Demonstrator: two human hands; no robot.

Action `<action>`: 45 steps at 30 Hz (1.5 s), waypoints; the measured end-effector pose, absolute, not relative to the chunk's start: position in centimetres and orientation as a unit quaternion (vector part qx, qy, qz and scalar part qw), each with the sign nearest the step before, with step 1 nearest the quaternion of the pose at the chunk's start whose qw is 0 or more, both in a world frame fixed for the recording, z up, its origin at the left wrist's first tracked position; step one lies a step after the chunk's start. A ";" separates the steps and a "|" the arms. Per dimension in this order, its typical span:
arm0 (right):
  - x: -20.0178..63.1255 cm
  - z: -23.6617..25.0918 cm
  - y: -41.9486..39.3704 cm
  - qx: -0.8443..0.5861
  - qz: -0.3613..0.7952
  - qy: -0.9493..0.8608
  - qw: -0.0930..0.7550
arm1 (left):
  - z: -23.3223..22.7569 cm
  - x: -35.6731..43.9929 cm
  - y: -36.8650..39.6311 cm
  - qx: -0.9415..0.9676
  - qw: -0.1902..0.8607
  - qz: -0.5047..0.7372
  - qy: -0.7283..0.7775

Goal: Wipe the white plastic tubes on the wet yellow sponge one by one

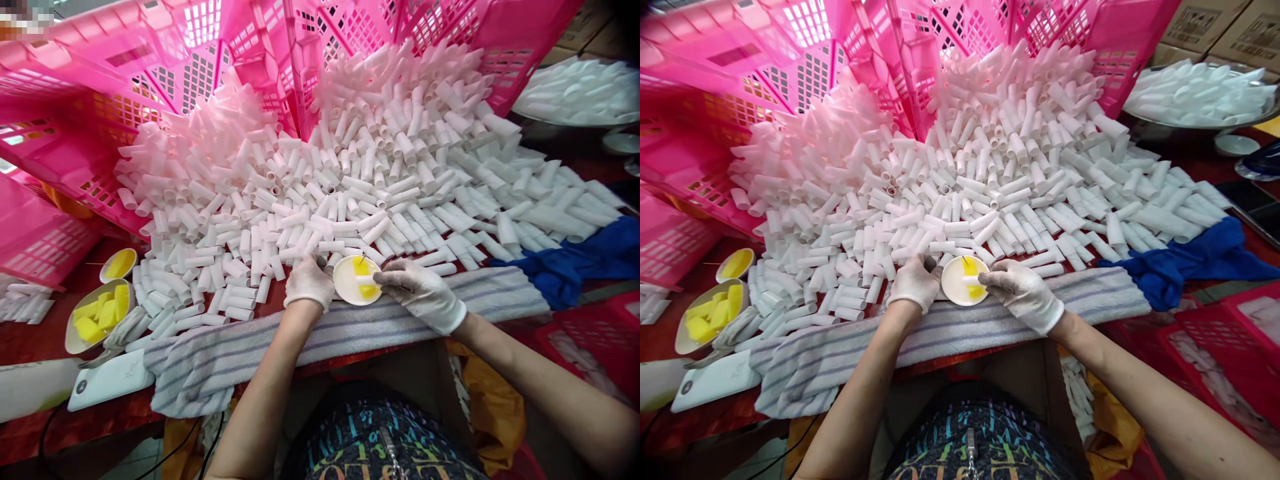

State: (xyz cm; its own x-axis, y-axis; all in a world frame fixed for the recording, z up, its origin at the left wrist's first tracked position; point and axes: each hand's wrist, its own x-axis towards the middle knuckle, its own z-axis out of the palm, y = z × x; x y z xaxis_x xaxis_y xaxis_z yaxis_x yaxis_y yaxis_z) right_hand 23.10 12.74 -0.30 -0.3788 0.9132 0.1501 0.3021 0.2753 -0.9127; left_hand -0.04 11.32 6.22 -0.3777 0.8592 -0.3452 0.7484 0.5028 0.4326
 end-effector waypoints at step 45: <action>23.6 -0.2 10.9 -0.492 0.393 -0.678 0.379 | 3.7 -3.0 6.4 0.595 0.210 0.270 0.727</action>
State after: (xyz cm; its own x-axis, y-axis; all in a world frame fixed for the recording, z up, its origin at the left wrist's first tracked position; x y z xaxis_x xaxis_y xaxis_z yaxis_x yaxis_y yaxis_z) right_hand 23.61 10.87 -0.16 -0.2289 0.9652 0.1261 0.3696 0.2060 -0.9060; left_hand -3.00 6.44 3.71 -0.2036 0.9789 0.0161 0.7522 0.1459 0.6425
